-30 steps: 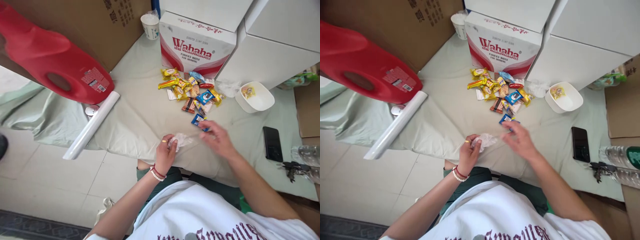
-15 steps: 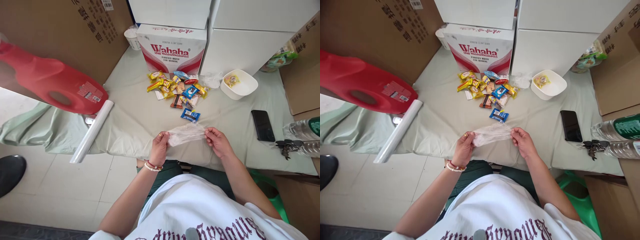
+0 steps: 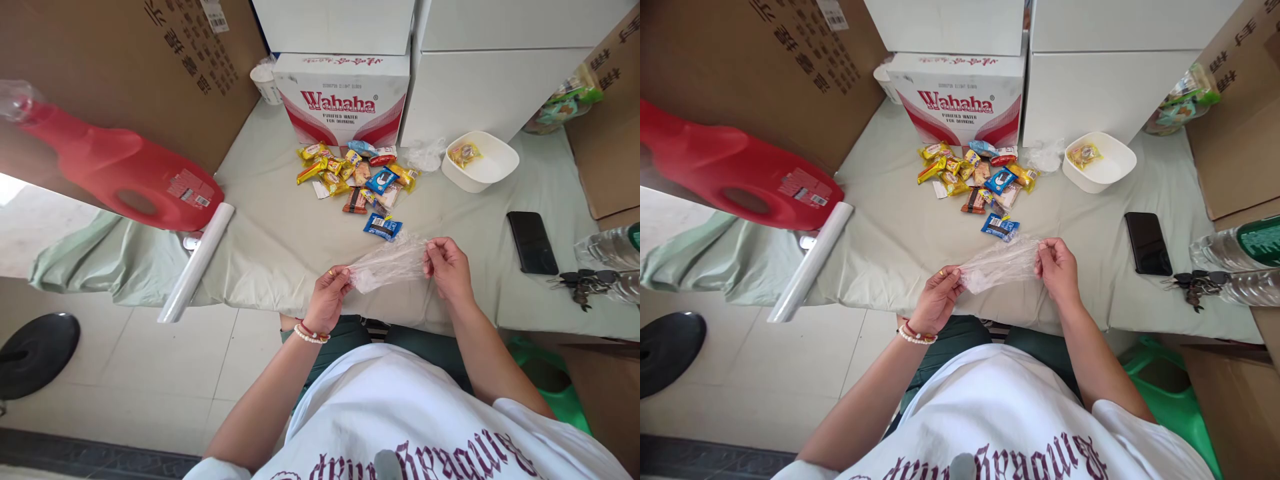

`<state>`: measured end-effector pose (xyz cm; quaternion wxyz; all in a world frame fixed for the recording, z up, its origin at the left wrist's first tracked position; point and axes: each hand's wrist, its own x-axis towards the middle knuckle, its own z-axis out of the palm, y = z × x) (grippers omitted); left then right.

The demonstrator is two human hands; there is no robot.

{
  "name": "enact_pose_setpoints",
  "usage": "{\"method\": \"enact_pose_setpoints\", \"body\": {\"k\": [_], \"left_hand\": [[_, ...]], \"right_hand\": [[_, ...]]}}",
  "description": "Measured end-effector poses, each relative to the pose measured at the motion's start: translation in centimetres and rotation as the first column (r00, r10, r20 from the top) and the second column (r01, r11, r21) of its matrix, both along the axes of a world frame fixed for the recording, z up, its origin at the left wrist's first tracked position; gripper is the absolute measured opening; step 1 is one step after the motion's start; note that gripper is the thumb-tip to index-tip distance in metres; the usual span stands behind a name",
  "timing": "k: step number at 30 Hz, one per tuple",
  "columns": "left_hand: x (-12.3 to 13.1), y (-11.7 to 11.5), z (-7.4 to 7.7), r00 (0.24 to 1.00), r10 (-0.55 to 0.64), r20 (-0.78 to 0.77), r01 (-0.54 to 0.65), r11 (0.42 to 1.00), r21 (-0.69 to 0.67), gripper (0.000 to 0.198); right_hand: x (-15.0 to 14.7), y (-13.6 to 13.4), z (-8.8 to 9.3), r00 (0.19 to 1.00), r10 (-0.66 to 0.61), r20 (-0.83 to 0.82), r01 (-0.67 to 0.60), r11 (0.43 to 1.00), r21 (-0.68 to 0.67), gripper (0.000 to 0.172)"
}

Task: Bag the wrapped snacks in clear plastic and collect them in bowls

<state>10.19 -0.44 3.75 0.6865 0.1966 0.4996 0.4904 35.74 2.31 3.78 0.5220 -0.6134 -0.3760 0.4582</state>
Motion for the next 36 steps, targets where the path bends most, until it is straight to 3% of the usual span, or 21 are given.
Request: {"method": "enact_pose_setpoints", "body": {"k": [2, 4, 6, 7, 9, 11, 13, 15, 23, 29, 32, 36], "left_hand": [[-0.1, -0.1, 0.0, 0.998, 0.011, 0.061, -0.010, 1.000, -0.022, 0.045], [-0.1, 0.0, 0.0, 0.996, 0.051, 0.071, -0.050, 0.999, -0.017, 0.047], [-0.2, 0.1, 0.0, 0.992, 0.122, 0.031, -0.123, 0.992, 0.021, 0.048], [-0.1, 0.1, 0.0, 0.988, 0.154, 0.009, -0.155, 0.987, 0.047, 0.048], [0.2, 0.1, 0.1, 0.982, 0.188, -0.012, -0.186, 0.978, 0.095, 0.047], [0.8, -0.1, 0.2, 0.983, 0.183, -0.011, -0.180, 0.975, 0.129, 0.046], [1.4, -0.4, 0.2, 0.988, 0.153, 0.002, -0.152, 0.979, 0.134, 0.045], [1.8, -0.7, 0.2, 0.992, 0.125, 0.018, -0.126, 0.985, 0.121, 0.044], [-0.5, 0.2, 0.0, 0.986, 0.161, 0.047, -0.161, 0.987, -0.018, 0.049], [-1.3, 0.7, -0.1, 0.991, 0.137, 0.007, -0.136, 0.990, -0.031, 0.046], [-1.1, 0.6, 0.4, 0.997, 0.059, 0.047, -0.056, 0.996, -0.077, 0.054], [0.0, 0.1, 1.0, 0.996, -0.084, -0.002, 0.083, 0.991, -0.108, 0.079]], "right_hand": [[0.8, 0.2, -0.5, 0.984, -0.020, 0.180, 0.015, 1.000, 0.025, 0.037], [1.4, 0.3, -0.8, 0.944, -0.125, 0.306, 0.100, 0.990, 0.096, 0.040], [1.2, -0.2, -0.8, 0.917, -0.237, 0.319, 0.197, 0.968, 0.155, 0.043], [0.7, -0.6, -0.7, 0.931, -0.232, 0.284, 0.202, 0.971, 0.130, 0.043], [-1.1, -1.7, -0.3, 0.991, -0.056, 0.120, 0.062, 0.997, -0.045, 0.047], [-3.5, -2.6, 0.1, 0.979, 0.147, -0.143, -0.177, 0.959, -0.222, 0.054], [-5.7, -3.0, 0.3, 0.922, 0.198, -0.334, -0.297, 0.913, -0.280, 0.059], [-7.2, -2.8, 0.3, 0.901, 0.156, -0.405, -0.283, 0.919, -0.275, 0.062], [-6.6, -2.0, 0.6, 0.882, 0.276, -0.381, -0.394, 0.876, -0.278, 0.053], [-6.0, -2.2, 0.2, 0.906, 0.207, -0.368, -0.274, 0.951, -0.141, 0.048], [-6.2, -2.2, 0.2, 0.905, 0.193, -0.380, -0.249, 0.963, -0.104, 0.047], [-7.4, -2.5, 0.7, 0.893, 0.302, -0.332, -0.328, 0.944, -0.024, 0.044]]}}
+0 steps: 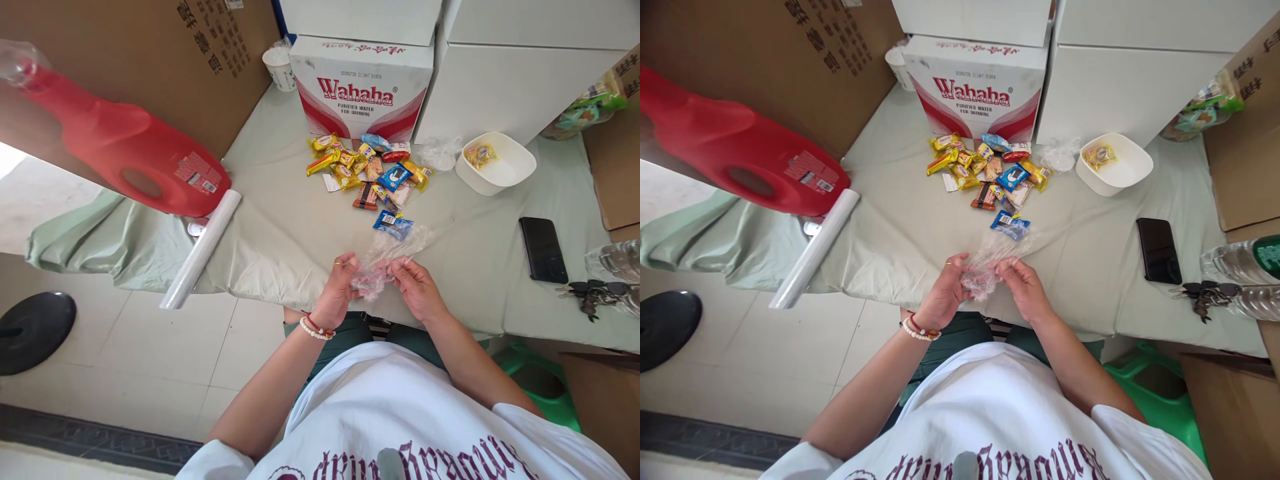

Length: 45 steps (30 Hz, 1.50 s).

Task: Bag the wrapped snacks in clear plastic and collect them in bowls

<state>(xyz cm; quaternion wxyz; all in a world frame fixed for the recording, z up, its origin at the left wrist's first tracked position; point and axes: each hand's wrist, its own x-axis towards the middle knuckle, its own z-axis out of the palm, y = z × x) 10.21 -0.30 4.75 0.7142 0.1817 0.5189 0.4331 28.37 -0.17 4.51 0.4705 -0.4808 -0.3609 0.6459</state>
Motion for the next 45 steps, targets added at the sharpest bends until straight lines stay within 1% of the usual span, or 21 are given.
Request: {"method": "enact_pose_setpoints", "body": {"k": [2, 4, 5, 6, 8, 9, 11, 15, 17, 18, 22, 24, 25, 26, 28, 31, 33, 36, 39, 43, 45], "left_hand": [[0.6, -0.3, -0.1, 0.997, -0.047, -0.061, 0.049, 0.998, 0.035, 0.097], [1.0, -0.5, -0.3, 0.996, -0.063, -0.064, 0.068, 0.994, 0.081, 0.105], [1.0, -0.7, -0.4, 0.997, -0.067, -0.042, 0.071, 0.993, 0.098, 0.100], [0.9, -0.8, -0.5, 0.997, -0.073, -0.015, 0.074, 0.992, 0.106, 0.090], [0.4, -0.9, -0.7, 0.997, -0.078, 0.029, 0.074, 0.992, 0.098, 0.061], [0.1, -0.9, -0.8, 0.997, -0.072, 0.042, 0.068, 0.994, 0.091, 0.048], [-0.7, -0.9, -1.0, 0.999, -0.037, 0.022, 0.035, 0.996, 0.087, 0.033], [-2.0, -0.8, -1.1, 0.977, 0.127, -0.169, -0.094, 0.977, 0.192, 0.018], [-2.1, -0.9, -0.7, 0.948, 0.203, -0.247, -0.132, 0.953, 0.273, 0.013], [-2.0, -0.9, -0.4, 0.939, 0.212, -0.272, -0.126, 0.945, 0.301, 0.011], [-0.1, -1.0, 0.6, 0.906, 0.116, -0.407, 0.028, 0.943, 0.332, 0.023], [0.9, -0.9, 0.5, 0.878, 0.067, -0.474, 0.107, 0.938, 0.330, 0.026], [1.2, -0.9, 0.3, 0.873, 0.060, -0.484, 0.119, 0.936, 0.330, 0.025], [1.4, -0.8, 0.0, 0.875, 0.073, -0.479, 0.106, 0.936, 0.336, 0.024], [1.5, -0.6, -0.7, 0.874, 0.153, -0.461, 0.029, 0.931, 0.364, 0.023], [0.8, 0.3, -1.7, 0.829, 0.299, -0.474, -0.099, 0.911, 0.401, 0.030], [0.2, 1.2, -2.1, 0.814, 0.319, -0.486, -0.130, 0.915, 0.383, 0.034], [-1.0, 2.8, -2.5, 0.837, 0.250, -0.487, -0.076, 0.934, 0.348, 0.035], [-2.8, 4.0, -2.8, 0.848, 0.134, -0.513, 0.046, 0.945, 0.324, 0.035], [-5.7, 4.7, -3.1, 0.785, 0.008, -0.619, 0.148, 0.968, 0.200, 0.030], [-6.7, 4.6, -2.9, 0.720, -0.006, -0.694, 0.176, 0.969, 0.174, 0.022]], "right_hand": [[-0.6, 0.0, 0.2, 1.000, 0.014, -0.011, -0.013, 1.000, 0.018, 0.044], [-0.8, 0.3, 0.2, 0.999, -0.052, 0.007, 0.052, 0.999, 0.008, 0.045], [-0.8, 0.5, 0.1, 0.993, -0.109, 0.043, 0.109, 0.994, 0.002, 0.047], [-0.7, 0.7, 0.0, 0.981, -0.170, 0.091, 0.171, 0.985, 0.000, 0.049], [-0.3, 1.1, -0.4, 0.946, -0.269, 0.183, 0.273, 0.962, 0.007, 0.050], [0.0, 1.3, -0.5, 0.930, -0.300, 0.213, 0.305, 0.952, 0.010, 0.051], [0.5, 1.6, -0.7, 0.913, -0.336, 0.232, 0.343, 0.939, 0.009, 0.050], [1.1, 1.8, -0.3, 0.911, -0.359, 0.204, 0.359, 0.933, 0.038, 0.048], [1.0, 1.7, 0.1, 0.930, -0.309, 0.199, 0.302, 0.951, 0.068, 0.047], [0.8, 1.6, 0.3, 0.942, -0.271, 0.199, 0.260, 0.962, 0.081, 0.047], [-0.3, 0.8, 0.8, 0.976, -0.086, 0.201, 0.059, 0.989, 0.134, 0.045], [-0.6, 0.4, 0.8, 0.980, 0.002, 0.201, -0.035, 0.987, 0.160, 0.043], [-0.5, 0.3, 0.9, 0.980, 0.023, 0.198, -0.059, 0.983, 0.174, 0.043], [-0.3, 0.2, 0.9, 0.982, 0.024, 0.189, -0.060, 0.981, 0.187, 0.042], [0.3, 0.2, 0.9, 0.989, -0.027, 0.147, 0.000, 0.983, 0.182, 0.042], [1.6, 0.5, 0.6, 0.987, -0.157, 0.041, 0.154, 0.987, 0.054, 0.047], [2.3, 0.9, 0.1, 0.972, -0.236, 0.018, 0.236, 0.970, -0.047, 0.054], [3.1, 2.1, -0.9, 0.940, -0.313, 0.138, 0.326, 0.941, -0.090, 0.056], [3.9, 3.7, -1.6, 0.910, -0.290, 0.296, 0.319, 0.946, -0.053, 0.049], [4.9, 6.0, -1.8, 0.899, -0.168, 0.404, 0.206, 0.977, -0.051, 0.040], [5.3, 6.8, -1.9, 0.886, -0.135, 0.443, 0.170, 0.985, -0.040, 0.038]]}}
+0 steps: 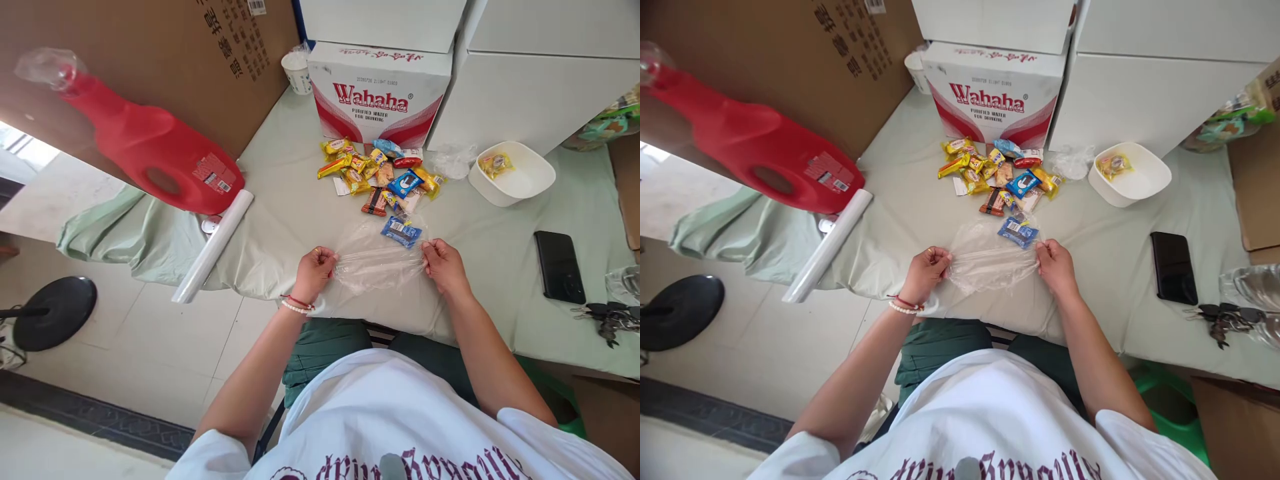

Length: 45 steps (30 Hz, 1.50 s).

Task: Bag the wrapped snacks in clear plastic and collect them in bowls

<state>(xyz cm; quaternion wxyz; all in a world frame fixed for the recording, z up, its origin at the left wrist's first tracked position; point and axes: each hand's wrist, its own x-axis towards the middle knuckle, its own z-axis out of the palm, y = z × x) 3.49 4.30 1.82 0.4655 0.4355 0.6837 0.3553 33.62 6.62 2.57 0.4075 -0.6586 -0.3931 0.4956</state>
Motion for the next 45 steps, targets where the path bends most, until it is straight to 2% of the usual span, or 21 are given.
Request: {"method": "enact_pose_setpoints", "body": {"k": [2, 4, 5, 7, 9, 11, 14, 16, 19, 23, 25, 26, 28, 29, 30, 32, 35, 38, 41, 43, 45], "left_hand": [[-0.3, -0.5, 0.6, 0.976, 0.076, -0.206, -0.049, 0.989, 0.137, 0.016], [0.2, -1.1, 1.4, 0.882, 0.201, -0.425, -0.023, 0.921, 0.388, 0.010], [0.7, -1.4, 1.8, 0.833, 0.225, -0.505, 0.059, 0.872, 0.485, 0.007], [2.2, -1.8, 2.5, 0.760, 0.142, -0.634, 0.296, 0.793, 0.533, 0.015], [3.6, -2.0, 2.5, 0.663, -0.020, -0.748, 0.504, 0.751, 0.426, 0.024], [4.5, -2.1, 1.8, 0.545, -0.158, -0.824, 0.610, 0.748, 0.260, 0.039], [4.3, -2.3, 0.4, 0.412, -0.302, -0.860, 0.649, 0.759, 0.044, 0.068], [3.4, -2.7, -0.3, 0.364, -0.343, -0.866, 0.646, 0.763, -0.031, 0.085], [1.5, -3.1, -0.6, 0.327, -0.370, -0.870, 0.651, 0.755, -0.076, 0.102], [-0.5, -3.6, -0.5, 0.311, -0.421, -0.852, 0.696, 0.711, -0.096, 0.117], [-1.0, -3.7, -0.5, 0.313, -0.440, -0.842, 0.716, 0.692, -0.096, 0.123], [-1.1, -3.8, -0.5, 0.314, -0.446, -0.838, 0.722, 0.686, -0.094, 0.125], [-1.1, -3.7, -0.5, 0.316, -0.450, -0.835, 0.728, 0.680, -0.091, 0.127], [-1.0, -3.6, -0.5, 0.314, -0.451, -0.835, 0.729, 0.678, -0.092, 0.126], [-0.8, -3.5, -0.5, 0.311, -0.453, -0.836, 0.731, 0.676, -0.094, 0.125], [-0.5, -3.2, -0.3, 0.301, -0.461, -0.835, 0.735, 0.670, -0.104, 0.123], [-0.5, -2.7, -0.1, 0.284, -0.488, -0.825, 0.752, 0.647, -0.124, 0.124], [-1.4, -2.4, -0.1, 0.266, -0.514, -0.816, 0.786, 0.605, -0.125, 0.131], [-3.4, -1.8, -0.2, 0.268, -0.523, -0.809, 0.806, 0.582, -0.109, 0.135], [-4.8, -1.3, -0.4, 0.276, -0.542, -0.794, 0.816, 0.568, -0.104, 0.136], [-5.8, -0.9, -0.4, 0.277, -0.563, -0.779, 0.837, 0.540, -0.092, 0.135]], "right_hand": [[0.2, 0.4, -0.3, 0.999, 0.024, 0.034, -0.024, 1.000, 0.004, 0.038], [0.2, 0.5, -0.7, 0.997, 0.047, 0.061, -0.048, 0.999, 0.011, 0.040], [0.1, 0.5, -0.9, 0.995, 0.057, 0.084, -0.059, 0.998, 0.024, 0.041], [-0.2, 0.2, -1.1, 0.986, 0.053, 0.161, -0.063, 0.996, 0.061, 0.045], [-0.8, -0.2, -1.0, 0.972, 0.052, 0.230, -0.070, 0.995, 0.070, 0.051], [-1.4, -0.9, -0.6, 0.959, 0.085, 0.269, -0.100, 0.994, 0.041, 0.070], [-1.9, -2.0, 0.4, 0.945, 0.203, 0.256, -0.202, 0.979, -0.032, 0.105], [-1.6, -2.9, 1.1, 0.955, 0.269, 0.129, -0.257, 0.961, -0.103, 0.104], [-0.1, -4.3, 1.7, 0.952, 0.285, -0.114, -0.302, 0.933, -0.196, 0.084], [2.9, -6.0, 1.7, 0.930, 0.328, -0.167, -0.363, 0.889, -0.277, 0.059], [4.0, -6.4, 1.7, 0.938, 0.344, -0.052, -0.343, 0.893, -0.292, 0.052], [4.2, -6.5, 1.8, 0.945, 0.321, 0.069, -0.293, 0.919, -0.263, 0.047], [3.7, -6.3, 2.7, 0.909, 0.213, 0.359, -0.194, 0.977, -0.089, 0.038], [3.0, -6.0, 3.3, 0.866, 0.163, 0.472, -0.203, 0.979, 0.036, 0.034], [1.9, -5.6, 4.0, 0.824, 0.137, 0.550, -0.261, 0.953, 0.153, 0.029], [-0.5, -4.7, 5.3, 0.748, 0.134, 0.650, -0.436, 0.837, 0.329, 0.024], [-3.7, -3.0, 6.0, 0.617, 0.081, 0.783, -0.625, 0.655, 0.424, 0.023], [-4.3, -1.7, 4.1, 0.432, 0.167, 0.886, -0.791, 0.542, 0.284, 0.032], [-2.5, -1.6, 0.7, 0.294, 0.307, 0.905, -0.847, 0.522, 0.098, 0.047], [-0.7, -2.0, -0.9, 0.302, 0.352, 0.886, -0.832, 0.550, 0.065, 0.054], [0.9, -2.2, -1.4, 0.367, 0.379, 0.850, -0.822, 0.560, 0.105, 0.053]]}}
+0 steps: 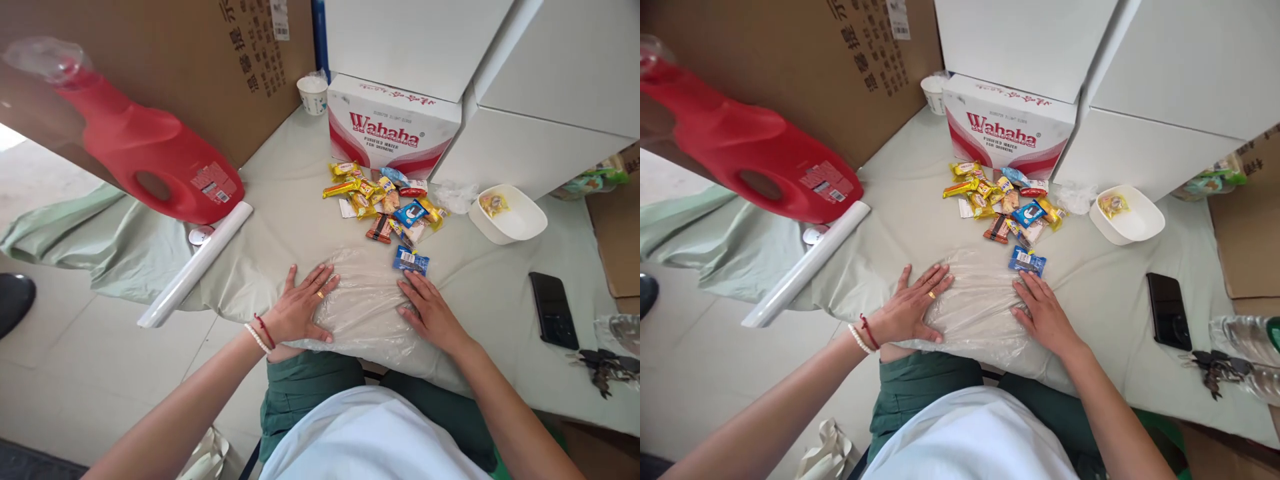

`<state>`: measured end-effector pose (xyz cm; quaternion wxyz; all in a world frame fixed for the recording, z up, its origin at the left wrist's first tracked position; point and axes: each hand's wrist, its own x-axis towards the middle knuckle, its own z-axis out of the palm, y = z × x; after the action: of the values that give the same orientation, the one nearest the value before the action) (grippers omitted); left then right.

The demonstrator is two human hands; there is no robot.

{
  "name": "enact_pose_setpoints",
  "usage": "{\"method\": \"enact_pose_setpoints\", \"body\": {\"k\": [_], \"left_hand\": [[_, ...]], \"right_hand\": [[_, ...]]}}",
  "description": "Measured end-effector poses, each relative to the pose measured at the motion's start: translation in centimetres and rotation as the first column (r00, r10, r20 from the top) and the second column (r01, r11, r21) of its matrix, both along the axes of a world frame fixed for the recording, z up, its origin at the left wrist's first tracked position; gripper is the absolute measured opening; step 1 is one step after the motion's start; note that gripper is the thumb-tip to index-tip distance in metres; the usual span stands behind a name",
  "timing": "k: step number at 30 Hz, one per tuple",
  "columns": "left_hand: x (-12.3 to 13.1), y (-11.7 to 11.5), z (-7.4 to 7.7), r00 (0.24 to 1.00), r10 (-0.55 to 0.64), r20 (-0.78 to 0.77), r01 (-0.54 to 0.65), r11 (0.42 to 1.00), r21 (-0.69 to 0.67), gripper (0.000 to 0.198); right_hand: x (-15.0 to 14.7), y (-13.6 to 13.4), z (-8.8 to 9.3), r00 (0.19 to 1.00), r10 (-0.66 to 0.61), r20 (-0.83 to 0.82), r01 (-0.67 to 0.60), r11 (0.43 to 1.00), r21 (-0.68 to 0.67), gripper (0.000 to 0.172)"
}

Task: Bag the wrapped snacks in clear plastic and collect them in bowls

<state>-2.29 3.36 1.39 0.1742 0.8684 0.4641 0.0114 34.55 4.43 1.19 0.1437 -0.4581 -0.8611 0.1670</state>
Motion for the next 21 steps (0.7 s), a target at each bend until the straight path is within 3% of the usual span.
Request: {"method": "enact_pose_setpoints", "body": {"k": [2, 4, 7, 9, 14, 16, 18, 21], "left_hand": [[-0.5, 0.2, 0.0, 0.999, -0.029, 0.038, 0.028, 0.999, 0.018, 0.132], [-0.5, 0.1, -0.1, 0.996, -0.024, 0.086, 0.018, 0.998, 0.068, 0.114], [0.0, -0.3, -0.2, 0.988, 0.047, 0.149, -0.067, 0.989, 0.135, 0.069], [0.3, -0.6, -0.4, 0.981, 0.101, 0.163, -0.126, 0.981, 0.145, 0.058], [0.4, -0.7, -0.3, 0.978, 0.125, 0.167, -0.148, 0.980, 0.132, 0.065], [0.3, -0.7, -0.2, 0.977, 0.115, 0.181, -0.140, 0.982, 0.129, 0.073], [0.3, -0.7, -0.2, 0.972, 0.115, 0.206, -0.141, 0.983, 0.118, 0.083], [0.3, -0.7, -0.3, 0.964, 0.123, 0.234, -0.153, 0.981, 0.117, 0.093]], "right_hand": [[0.9, 0.5, 0.9, 0.994, -0.033, -0.105, 0.033, 0.999, -0.006, 0.044], [0.8, 2.1, 2.5, 0.975, -0.125, -0.184, 0.130, 0.991, 0.015, 0.035], [-1.6, 6.1, 5.0, 0.951, -0.249, -0.184, 0.267, 0.961, 0.078, 0.035], [-4.5, 9.5, 5.6, 0.961, -0.251, -0.113, 0.265, 0.955, 0.136, 0.037], [-12.7, 17.0, 4.3, 0.976, -0.173, 0.135, 0.133, 0.956, 0.263, 0.052], [-14.3, 18.7, 4.2, 0.970, -0.166, 0.176, 0.117, 0.960, 0.255, 0.045], [-14.2, 19.0, 4.9, 0.965, -0.244, 0.098, 0.214, 0.944, 0.251, 0.040], [-11.8, 16.7, 7.1, 0.897, -0.387, -0.216, 0.419, 0.899, 0.130, 0.045]]}}
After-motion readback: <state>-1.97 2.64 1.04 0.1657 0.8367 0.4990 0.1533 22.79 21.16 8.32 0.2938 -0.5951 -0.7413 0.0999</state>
